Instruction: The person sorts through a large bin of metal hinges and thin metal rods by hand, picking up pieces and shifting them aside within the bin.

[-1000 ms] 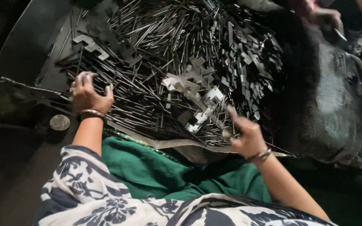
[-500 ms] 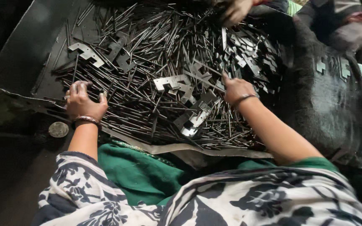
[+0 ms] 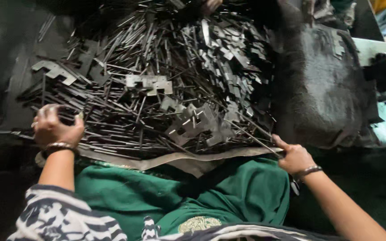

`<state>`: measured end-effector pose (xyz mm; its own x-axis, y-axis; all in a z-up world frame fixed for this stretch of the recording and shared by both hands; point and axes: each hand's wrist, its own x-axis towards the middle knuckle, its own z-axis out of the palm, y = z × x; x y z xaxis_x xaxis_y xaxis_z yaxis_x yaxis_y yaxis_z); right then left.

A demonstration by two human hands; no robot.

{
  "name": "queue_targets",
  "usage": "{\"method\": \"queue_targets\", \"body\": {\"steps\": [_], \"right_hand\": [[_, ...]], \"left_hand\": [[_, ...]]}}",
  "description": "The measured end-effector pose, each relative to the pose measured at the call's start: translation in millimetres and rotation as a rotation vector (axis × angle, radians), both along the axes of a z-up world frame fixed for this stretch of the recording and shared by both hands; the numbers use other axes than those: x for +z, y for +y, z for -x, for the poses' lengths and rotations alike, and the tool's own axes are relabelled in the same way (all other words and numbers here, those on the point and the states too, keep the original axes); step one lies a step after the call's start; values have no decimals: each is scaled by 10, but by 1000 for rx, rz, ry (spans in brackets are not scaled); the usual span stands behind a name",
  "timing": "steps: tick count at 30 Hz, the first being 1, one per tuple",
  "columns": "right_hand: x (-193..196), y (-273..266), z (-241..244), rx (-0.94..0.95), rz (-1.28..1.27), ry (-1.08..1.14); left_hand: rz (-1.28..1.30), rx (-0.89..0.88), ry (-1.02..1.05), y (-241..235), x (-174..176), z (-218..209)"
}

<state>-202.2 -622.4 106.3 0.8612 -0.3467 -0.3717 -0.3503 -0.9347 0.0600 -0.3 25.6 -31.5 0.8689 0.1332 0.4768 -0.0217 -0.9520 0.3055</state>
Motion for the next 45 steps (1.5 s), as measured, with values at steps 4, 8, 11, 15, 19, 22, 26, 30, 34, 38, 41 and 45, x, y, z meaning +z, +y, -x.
{"method": "queue_targets", "body": {"steps": [4,8,11,15,19,22,26,30,34,38,41,45], "right_hand": [[-97,-145,115,-91,-391,-471],[-110,-131,-642,128,-279,-565],[-212,83,-1603,132,22,-355],[-347,420,-2678,1,19,-193],[-600,663,-3074,86,104,-113],[-488,521,-2786,74,50,-39],[-248,369,-1923,109,113,76],[-116,398,-1158,18,123,117],[-134,315,-609,79,77,14],[-234,-17,-296,86,-153,-365],[-420,-115,-194,69,-206,-708],[-820,-305,-393,50,-47,-722]], "left_hand": [[13,-14,17,-7,-12,39],[23,4,5,-6,-32,25],[32,-3,-30,38,-27,5],[31,49,-38,-16,0,-23],[18,29,-63,-15,28,-67],[51,37,-25,-26,29,-49],[60,29,-16,-54,103,-51],[101,69,86,-140,225,-10],[130,84,114,-165,256,-1],[118,39,45,-115,203,-19],[152,10,10,-174,189,-60],[142,57,239,-240,188,-61]]}}
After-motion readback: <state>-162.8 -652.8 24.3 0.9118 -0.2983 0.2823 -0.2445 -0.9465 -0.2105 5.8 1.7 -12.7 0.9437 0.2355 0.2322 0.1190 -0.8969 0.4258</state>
